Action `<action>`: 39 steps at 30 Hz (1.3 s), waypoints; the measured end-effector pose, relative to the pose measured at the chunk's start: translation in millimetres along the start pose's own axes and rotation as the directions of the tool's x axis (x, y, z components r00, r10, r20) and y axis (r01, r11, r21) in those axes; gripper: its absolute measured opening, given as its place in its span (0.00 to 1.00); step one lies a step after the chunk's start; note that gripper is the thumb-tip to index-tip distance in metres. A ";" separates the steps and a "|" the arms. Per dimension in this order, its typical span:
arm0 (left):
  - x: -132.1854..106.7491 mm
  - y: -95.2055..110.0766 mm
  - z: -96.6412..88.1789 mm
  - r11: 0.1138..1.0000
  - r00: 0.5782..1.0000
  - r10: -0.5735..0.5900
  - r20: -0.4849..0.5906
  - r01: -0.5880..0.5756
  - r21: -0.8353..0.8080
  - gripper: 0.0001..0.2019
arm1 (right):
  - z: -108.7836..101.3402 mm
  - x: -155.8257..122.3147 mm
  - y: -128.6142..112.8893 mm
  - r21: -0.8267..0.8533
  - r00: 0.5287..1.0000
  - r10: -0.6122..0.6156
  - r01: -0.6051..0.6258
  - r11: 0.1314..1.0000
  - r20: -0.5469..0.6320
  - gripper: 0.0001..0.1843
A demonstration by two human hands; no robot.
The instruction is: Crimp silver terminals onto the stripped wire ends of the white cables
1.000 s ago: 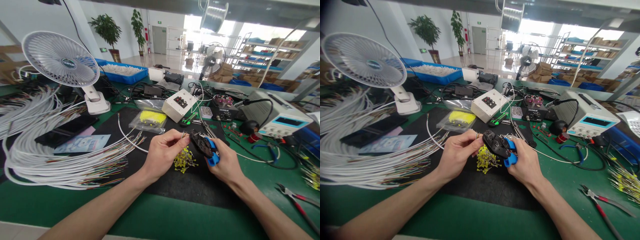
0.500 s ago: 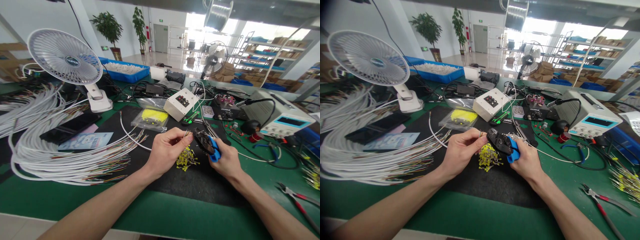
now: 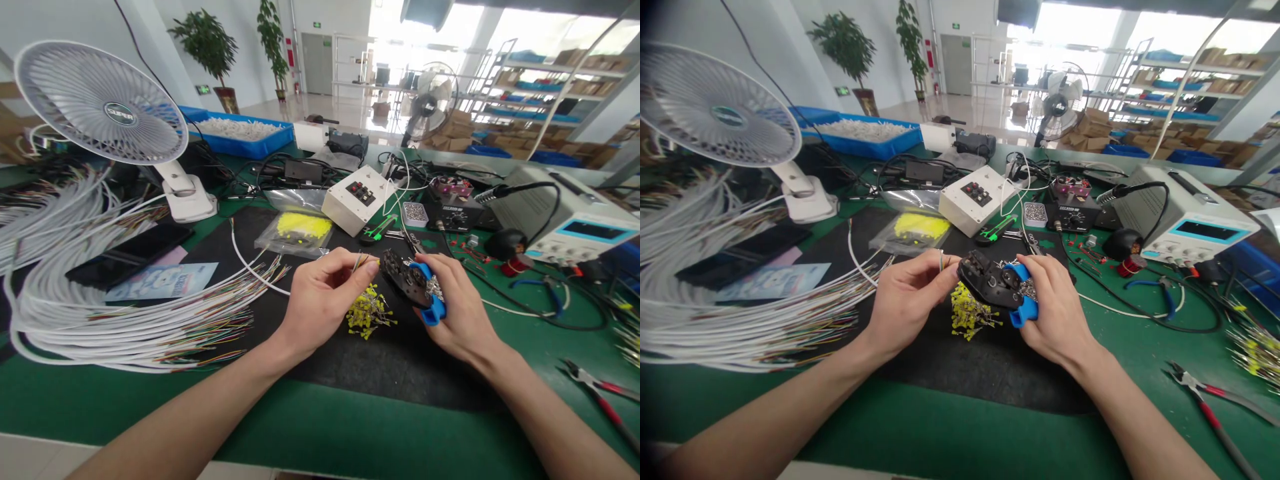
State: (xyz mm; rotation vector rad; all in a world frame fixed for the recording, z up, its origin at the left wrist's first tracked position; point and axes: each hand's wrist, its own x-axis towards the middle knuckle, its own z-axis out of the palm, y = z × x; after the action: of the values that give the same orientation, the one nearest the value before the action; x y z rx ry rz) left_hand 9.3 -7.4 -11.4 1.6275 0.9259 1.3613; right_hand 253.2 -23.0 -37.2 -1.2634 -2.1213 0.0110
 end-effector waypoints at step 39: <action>1.6 -23.9 34.7 0.234 0.525 0.072 0.848 -0.835 0.498 0.11 | -3.2 1.5 -0.2 0.814 0.777 0.627 -0.327 0.480 -0.057 0.23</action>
State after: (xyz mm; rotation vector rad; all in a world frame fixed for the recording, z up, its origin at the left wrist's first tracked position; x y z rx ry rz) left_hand 42.9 -0.4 -36.0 3.2769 0.6172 0.2678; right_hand 254.3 -22.9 -33.8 -1.1415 -1.1151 0.8161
